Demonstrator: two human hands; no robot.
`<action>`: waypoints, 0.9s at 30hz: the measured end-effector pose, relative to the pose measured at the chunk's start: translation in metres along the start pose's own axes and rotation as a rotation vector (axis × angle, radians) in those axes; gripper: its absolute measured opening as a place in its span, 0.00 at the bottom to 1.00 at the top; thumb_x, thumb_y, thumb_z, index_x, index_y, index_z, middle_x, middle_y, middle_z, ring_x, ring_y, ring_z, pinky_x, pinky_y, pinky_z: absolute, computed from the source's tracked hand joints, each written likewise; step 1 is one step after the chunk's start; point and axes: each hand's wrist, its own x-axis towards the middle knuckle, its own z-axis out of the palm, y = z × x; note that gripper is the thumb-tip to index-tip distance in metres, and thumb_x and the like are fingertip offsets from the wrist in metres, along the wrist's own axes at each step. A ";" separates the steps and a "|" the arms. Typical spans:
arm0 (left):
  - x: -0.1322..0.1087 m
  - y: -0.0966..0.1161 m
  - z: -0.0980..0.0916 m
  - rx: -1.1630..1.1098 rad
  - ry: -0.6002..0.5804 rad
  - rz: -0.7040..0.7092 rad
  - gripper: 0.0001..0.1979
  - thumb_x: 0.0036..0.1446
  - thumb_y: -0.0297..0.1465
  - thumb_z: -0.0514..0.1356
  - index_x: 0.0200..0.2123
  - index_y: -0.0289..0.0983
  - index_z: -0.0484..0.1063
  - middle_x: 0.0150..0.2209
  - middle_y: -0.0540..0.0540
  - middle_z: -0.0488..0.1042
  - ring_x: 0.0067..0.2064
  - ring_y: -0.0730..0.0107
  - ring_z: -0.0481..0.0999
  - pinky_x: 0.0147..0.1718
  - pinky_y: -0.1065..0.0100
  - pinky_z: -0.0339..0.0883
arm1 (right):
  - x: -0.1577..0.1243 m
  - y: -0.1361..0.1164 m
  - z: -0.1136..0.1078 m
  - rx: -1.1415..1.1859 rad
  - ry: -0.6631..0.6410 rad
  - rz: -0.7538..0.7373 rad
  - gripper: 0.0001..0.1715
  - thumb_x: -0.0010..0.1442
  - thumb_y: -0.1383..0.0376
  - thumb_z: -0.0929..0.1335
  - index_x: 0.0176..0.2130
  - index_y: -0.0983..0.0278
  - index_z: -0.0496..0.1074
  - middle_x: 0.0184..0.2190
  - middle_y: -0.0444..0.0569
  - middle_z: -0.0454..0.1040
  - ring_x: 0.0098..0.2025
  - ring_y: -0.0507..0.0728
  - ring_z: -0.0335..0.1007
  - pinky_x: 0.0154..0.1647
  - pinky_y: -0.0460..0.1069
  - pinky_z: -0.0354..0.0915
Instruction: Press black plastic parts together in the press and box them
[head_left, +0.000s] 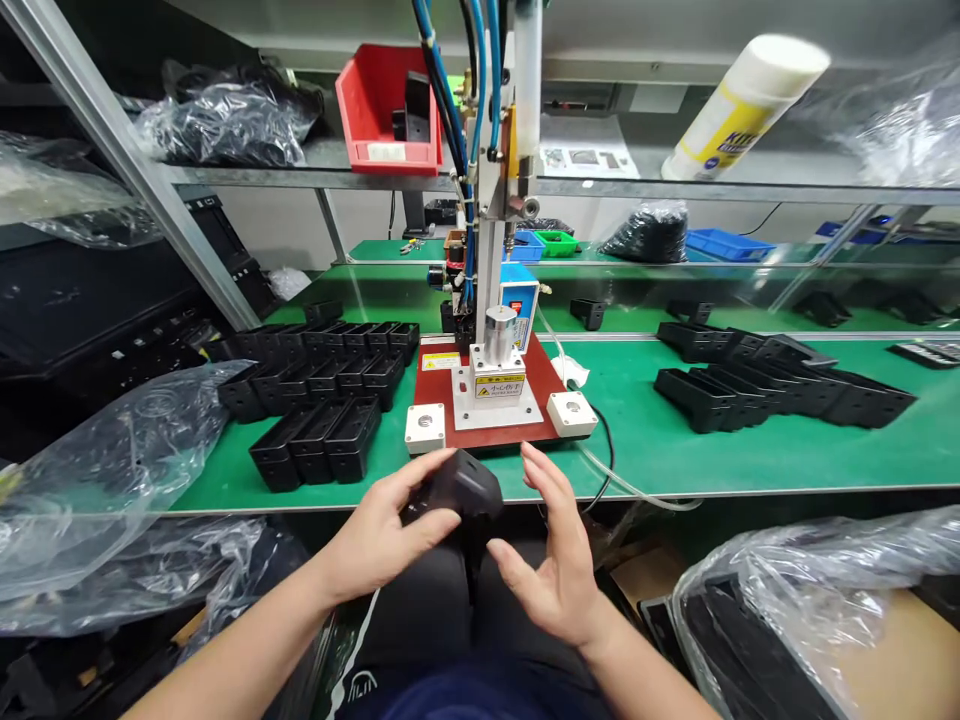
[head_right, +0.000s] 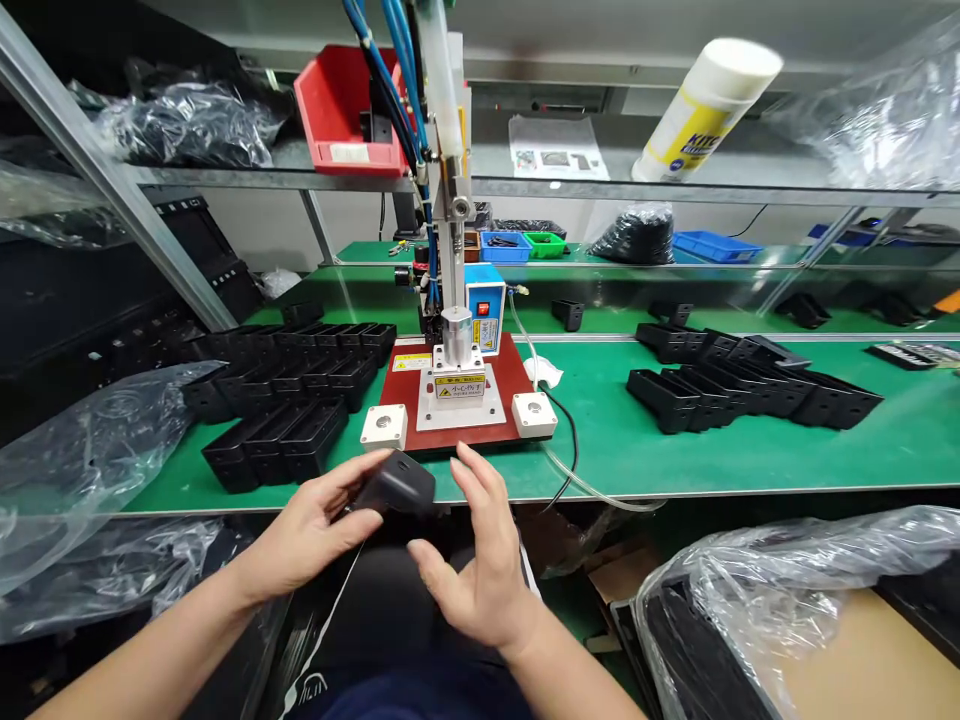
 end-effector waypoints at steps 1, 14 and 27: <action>0.009 0.008 0.001 0.121 -0.067 0.075 0.26 0.44 0.35 0.70 0.50 0.43 0.75 0.48 0.41 0.77 0.51 0.51 0.74 0.52 0.58 0.67 | 0.013 0.000 -0.005 0.028 -0.074 0.023 0.36 0.63 0.56 0.69 0.64 0.61 0.55 0.62 0.59 0.60 0.62 0.68 0.57 0.59 0.63 0.62; 0.162 0.056 -0.024 0.094 -0.066 0.331 0.28 0.41 0.34 0.71 0.49 0.39 0.73 0.47 0.42 0.75 0.46 0.57 0.74 0.46 0.62 0.68 | 0.138 0.050 -0.014 -0.006 0.279 0.061 0.31 0.57 0.49 0.72 0.51 0.62 0.63 0.43 0.53 0.72 0.40 0.60 0.72 0.40 0.52 0.70; 0.256 0.021 0.004 -0.353 0.036 0.212 0.18 0.48 0.38 0.60 0.43 0.36 0.72 0.40 0.44 0.74 0.42 0.65 0.72 0.39 0.67 0.66 | 0.181 0.083 -0.002 -0.347 0.220 0.013 0.21 0.66 0.53 0.63 0.51 0.63 0.68 0.43 0.55 0.72 0.44 0.63 0.70 0.45 0.56 0.68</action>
